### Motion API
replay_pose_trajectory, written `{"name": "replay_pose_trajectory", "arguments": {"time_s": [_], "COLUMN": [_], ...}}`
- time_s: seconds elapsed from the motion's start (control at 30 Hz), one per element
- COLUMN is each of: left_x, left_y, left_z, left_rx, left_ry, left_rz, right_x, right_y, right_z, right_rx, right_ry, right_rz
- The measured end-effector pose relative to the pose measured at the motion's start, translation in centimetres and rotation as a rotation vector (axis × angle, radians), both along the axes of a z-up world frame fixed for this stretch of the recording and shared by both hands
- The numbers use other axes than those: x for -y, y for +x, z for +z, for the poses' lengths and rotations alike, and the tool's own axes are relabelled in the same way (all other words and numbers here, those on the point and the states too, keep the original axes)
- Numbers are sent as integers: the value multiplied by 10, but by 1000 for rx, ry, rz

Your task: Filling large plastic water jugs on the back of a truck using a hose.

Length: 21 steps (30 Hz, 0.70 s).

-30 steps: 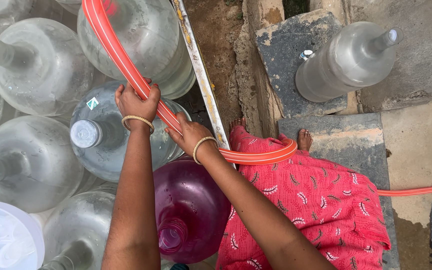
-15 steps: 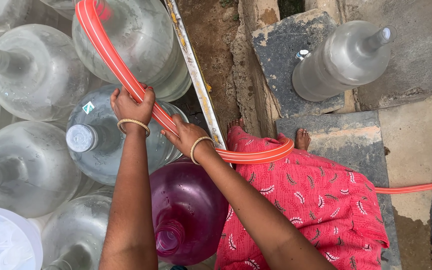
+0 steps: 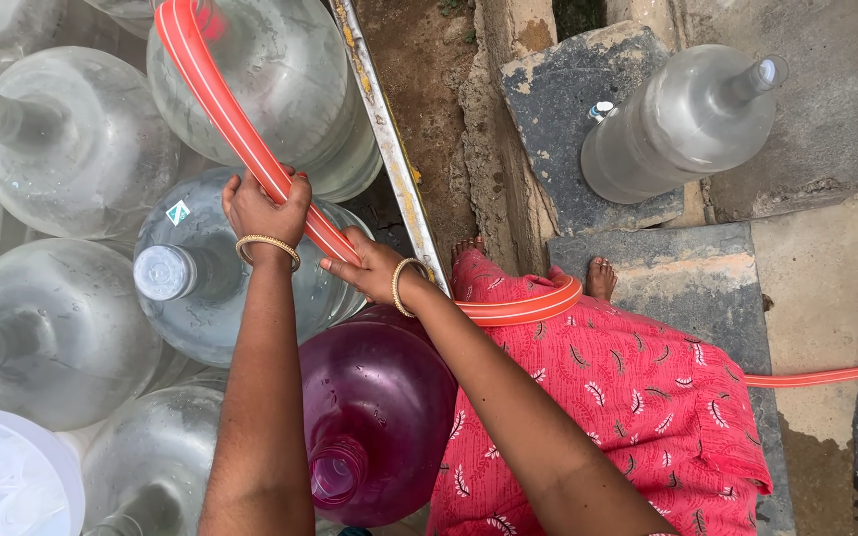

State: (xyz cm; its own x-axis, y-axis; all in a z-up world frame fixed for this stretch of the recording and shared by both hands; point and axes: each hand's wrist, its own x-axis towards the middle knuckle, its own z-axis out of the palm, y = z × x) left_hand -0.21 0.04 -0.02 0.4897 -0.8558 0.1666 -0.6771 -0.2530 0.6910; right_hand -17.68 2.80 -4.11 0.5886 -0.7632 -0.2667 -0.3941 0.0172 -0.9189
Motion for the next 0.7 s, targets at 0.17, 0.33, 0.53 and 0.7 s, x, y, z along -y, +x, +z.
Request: {"name": "replay_pose_trajectory", "arguments": {"time_s": [0.17,0.33,0.53,0.7], "left_x": [0,0,0,1], "left_y": [2,1,3,3], "left_z": [-3,-1,-2,-5], "left_rx": [7,-10,-10,-3], "left_ry": [-17,-16,3,2], "left_rz": [-4,-7,-5,-2], "right_x": [0,0,-2,-3], "right_y": [0,1,0,1], "right_z": [23,14,-11,7], "right_rx": [98,48,-40,-150], "right_ry": [323,218,-87,-145], "right_rz": [-24,-24,-7,2]}}
